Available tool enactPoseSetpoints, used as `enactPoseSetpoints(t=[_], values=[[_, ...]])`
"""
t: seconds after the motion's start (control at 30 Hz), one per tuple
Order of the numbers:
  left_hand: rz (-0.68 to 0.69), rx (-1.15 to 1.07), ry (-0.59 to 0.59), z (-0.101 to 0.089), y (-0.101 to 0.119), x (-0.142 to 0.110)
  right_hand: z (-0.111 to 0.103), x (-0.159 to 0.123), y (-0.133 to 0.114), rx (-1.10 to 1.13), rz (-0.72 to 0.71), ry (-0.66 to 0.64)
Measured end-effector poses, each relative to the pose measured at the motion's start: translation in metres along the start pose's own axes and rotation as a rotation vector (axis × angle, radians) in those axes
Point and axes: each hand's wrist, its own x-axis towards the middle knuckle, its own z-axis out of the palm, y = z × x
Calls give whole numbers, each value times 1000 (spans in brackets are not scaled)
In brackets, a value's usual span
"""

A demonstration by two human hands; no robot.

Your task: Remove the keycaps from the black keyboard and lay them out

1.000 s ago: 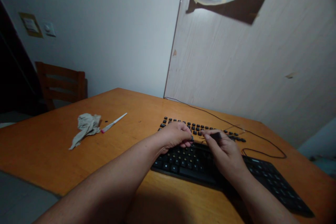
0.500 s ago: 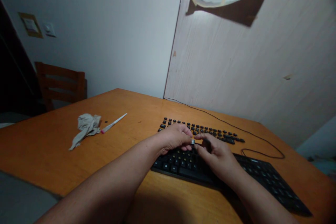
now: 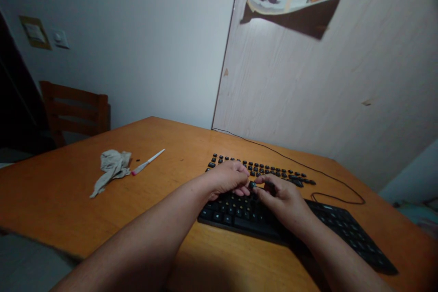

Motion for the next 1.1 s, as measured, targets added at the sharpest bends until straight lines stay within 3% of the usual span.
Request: enactPoseSetpoints(t=[0.17, 0.4, 0.77, 1.1], values=[[77, -51, 142, -10, 7, 0, -9, 13, 16, -9, 100, 111], [119, -112, 305, -28, 9, 4, -17, 38, 24, -126, 139, -70], [138, -41, 313, -34, 1, 11, 4, 62, 45, -197, 131, -196], [141, -22, 311, -32, 3, 8, 15, 67, 51, -222, 156, -202]])
